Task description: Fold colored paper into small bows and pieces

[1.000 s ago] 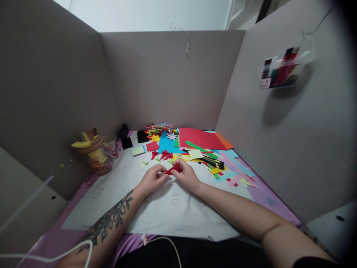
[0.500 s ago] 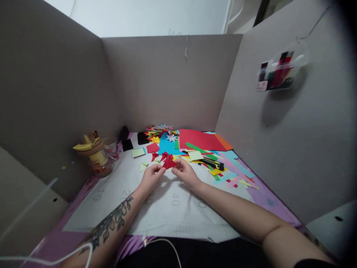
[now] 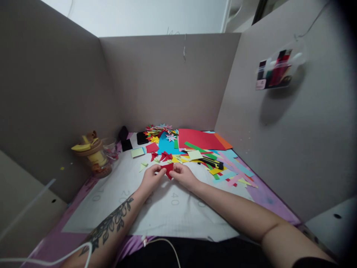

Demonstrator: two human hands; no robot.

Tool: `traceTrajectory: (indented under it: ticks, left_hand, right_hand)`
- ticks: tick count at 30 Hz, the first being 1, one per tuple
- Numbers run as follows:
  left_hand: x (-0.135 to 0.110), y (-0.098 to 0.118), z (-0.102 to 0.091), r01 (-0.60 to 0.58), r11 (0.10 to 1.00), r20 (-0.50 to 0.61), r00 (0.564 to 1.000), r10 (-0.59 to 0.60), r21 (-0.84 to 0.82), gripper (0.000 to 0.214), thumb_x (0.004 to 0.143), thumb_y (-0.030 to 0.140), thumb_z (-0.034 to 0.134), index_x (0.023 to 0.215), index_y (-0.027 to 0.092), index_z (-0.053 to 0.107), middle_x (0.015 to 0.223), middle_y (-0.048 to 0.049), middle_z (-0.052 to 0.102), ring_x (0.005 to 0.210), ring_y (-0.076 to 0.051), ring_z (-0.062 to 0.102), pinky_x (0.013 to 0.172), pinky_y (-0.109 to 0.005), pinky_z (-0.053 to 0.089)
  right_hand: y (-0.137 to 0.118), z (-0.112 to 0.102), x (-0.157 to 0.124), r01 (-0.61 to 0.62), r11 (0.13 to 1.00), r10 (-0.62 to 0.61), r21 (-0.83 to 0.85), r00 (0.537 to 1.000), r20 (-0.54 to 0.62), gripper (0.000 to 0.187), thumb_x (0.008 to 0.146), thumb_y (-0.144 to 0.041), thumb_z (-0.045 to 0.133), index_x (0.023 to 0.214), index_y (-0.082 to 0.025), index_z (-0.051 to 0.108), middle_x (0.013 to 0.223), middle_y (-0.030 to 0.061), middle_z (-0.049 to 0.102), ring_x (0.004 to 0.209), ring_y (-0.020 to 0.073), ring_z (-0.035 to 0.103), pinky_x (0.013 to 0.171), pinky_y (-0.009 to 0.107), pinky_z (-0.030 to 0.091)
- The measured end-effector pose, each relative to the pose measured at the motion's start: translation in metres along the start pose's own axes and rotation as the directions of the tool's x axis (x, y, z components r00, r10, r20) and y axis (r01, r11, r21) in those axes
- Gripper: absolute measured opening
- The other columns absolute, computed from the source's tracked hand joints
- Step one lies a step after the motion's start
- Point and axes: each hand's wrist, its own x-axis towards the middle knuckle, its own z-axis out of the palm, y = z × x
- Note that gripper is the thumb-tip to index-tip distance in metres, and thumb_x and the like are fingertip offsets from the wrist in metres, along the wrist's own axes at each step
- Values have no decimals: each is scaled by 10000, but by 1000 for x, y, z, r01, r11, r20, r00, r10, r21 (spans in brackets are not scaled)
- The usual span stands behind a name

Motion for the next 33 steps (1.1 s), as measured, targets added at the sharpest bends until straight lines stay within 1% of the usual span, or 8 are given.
traceTrajectory:
  ticks: [6, 10, 15, 19, 22, 24, 27, 33]
  left_hand:
    - [2, -6, -1, 57, 995, 7, 998, -56, -82, 286, 726, 402, 582, 592, 153, 538, 540, 35, 487, 534, -101, 435, 510, -208, 336]
    - [2, -9, -5, 83, 990, -71, 993, -91, -111, 273, 727, 407, 586, 626, 153, 579, 592, 16, 544, 572, -115, 476, 534, -215, 360]
    - [6, -15, -8, 60, 988, -154, 985, -83, -146, 272, 760, 423, 555, 764, 155, 598, 687, -7, 586, 636, -125, 522, 590, -228, 408]
    - [6, -15, -2, -6, 974, -58, 998, -7, -225, 348, 664, 317, 662, 957, 175, 538, 911, -41, 621, 794, -147, 582, 695, -252, 453]
    - [3, -10, 2, 59, 978, 77, 996, -44, -198, 406, 641, 266, 666, 1002, 169, 508, 770, -1, 603, 685, -133, 576, 594, -223, 432]
    - [1, -8, 3, 86, 981, 126, 990, -64, -175, 380, 655, 246, 648, 996, 153, 510, 672, 29, 569, 589, -113, 541, 537, -208, 399]
    - [0, -6, 3, 65, 981, 119, 992, -44, -185, 331, 677, 240, 633, 970, 141, 516, 635, 43, 539, 556, -100, 516, 528, -205, 387]
    - [-2, -9, 3, -32, 989, 96, 994, 46, -141, 246, 721, 234, 591, 941, 157, 510, 689, 23, 571, 614, -112, 546, 577, -216, 415]
  right_hand:
    - [1, 3, -2, -53, 995, 56, -81, 998, 34, 175, 681, -300, 609, 623, -157, 527, 554, -39, 522, 503, 84, 428, 482, 203, 317]
    - [1, 1, -3, -82, 984, 81, -159, 997, -8, 209, 669, -285, 605, 548, -166, 483, 479, -58, 458, 458, 71, 376, 436, 191, 272]
    - [2, 1, -3, -134, 989, 134, -57, 991, -4, 178, 673, -299, 598, 598, -171, 501, 513, -39, 546, 462, 92, 464, 447, 200, 333]
    - [5, 1, -3, -107, 994, 108, -22, 994, 22, 154, 682, -288, 599, 651, -180, 494, 565, -27, 589, 509, 119, 530, 490, 220, 374]
    - [8, 1, -3, -54, 995, 56, -84, 998, 25, 153, 686, -270, 605, 640, -183, 488, 523, -49, 534, 494, 112, 500, 479, 214, 341]
    - [9, 3, -3, -56, 998, 58, -37, 997, 50, 134, 693, -265, 602, 684, -184, 497, 551, -48, 545, 516, 120, 517, 489, 217, 354]
    - [9, 4, -3, -38, 999, 37, 5, 998, 55, 137, 685, -256, 614, 709, -183, 501, 595, -39, 563, 551, 125, 529, 515, 224, 373]
    - [5, 3, -2, 38, 993, -40, -110, 999, -17, 77, 681, -213, 595, 710, -171, 537, 668, -23, 572, 616, 121, 514, 582, 239, 394]
